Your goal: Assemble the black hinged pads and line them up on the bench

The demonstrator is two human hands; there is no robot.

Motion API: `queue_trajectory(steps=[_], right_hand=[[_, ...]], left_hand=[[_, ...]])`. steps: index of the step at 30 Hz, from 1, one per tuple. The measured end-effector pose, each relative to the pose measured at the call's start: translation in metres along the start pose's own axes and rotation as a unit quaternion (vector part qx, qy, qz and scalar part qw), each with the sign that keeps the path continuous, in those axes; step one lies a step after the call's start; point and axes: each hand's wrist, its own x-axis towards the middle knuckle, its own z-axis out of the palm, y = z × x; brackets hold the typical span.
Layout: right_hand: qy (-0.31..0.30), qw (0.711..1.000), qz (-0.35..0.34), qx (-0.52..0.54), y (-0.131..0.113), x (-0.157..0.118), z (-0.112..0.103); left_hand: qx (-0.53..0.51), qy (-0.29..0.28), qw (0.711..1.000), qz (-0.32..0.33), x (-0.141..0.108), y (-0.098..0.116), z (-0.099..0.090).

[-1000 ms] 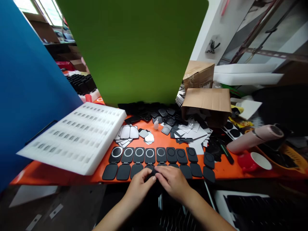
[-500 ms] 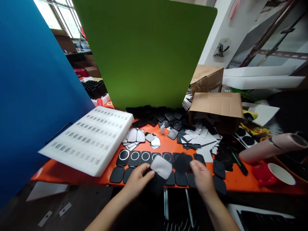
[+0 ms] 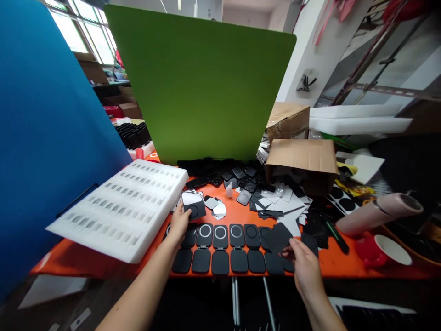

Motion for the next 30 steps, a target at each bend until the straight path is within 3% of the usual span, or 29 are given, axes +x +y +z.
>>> queue_trajectory(steps=[5,9,12,14,17,19,22,25,27,30], right_hand=[[-0.001,1.000,-0.020,0.015,-0.010,0.010,0.012],[0.005,0.999,-0.041,0.003,-0.015,0.012,0.014],[0.016,0.996,-0.066,-0.063,-0.016,0.009,0.006],[0.050,0.979,-0.114,-0.164,-0.014,0.003,0.001],[0.070,0.909,-0.256,-0.320,-0.010,-0.011,0.006],[-0.007,0.860,-0.348,-0.372,-0.006,-0.025,0.020],[-0.180,0.823,-0.390,-0.371,-0.002,-0.044,0.047],[-0.241,0.856,-0.334,-0.314,-0.002,-0.052,0.068],[-0.273,0.871,-0.287,-0.290,-0.002,-0.053,0.076],[-0.360,0.846,-0.268,-0.288,-0.002,-0.055,0.085]], left_hand=[[0.000,-0.085,0.996,-0.032,-0.023,-0.003,0.015],[0.020,-0.151,0.988,-0.024,-0.024,0.000,0.055],[0.050,-0.137,0.989,0.014,-0.024,0.009,0.083],[0.070,-0.131,0.988,0.045,-0.039,0.013,0.095],[0.097,-0.194,0.972,0.095,-0.081,0.012,0.101],[0.134,-0.246,0.950,0.135,-0.111,0.006,0.096],[0.129,-0.224,0.960,0.107,-0.135,-0.003,0.077],[0.129,-0.182,0.972,0.079,-0.138,-0.001,0.048],[0.142,-0.188,0.970,0.068,-0.139,0.007,0.030],[0.153,-0.211,0.963,0.060,-0.143,0.015,0.008]])
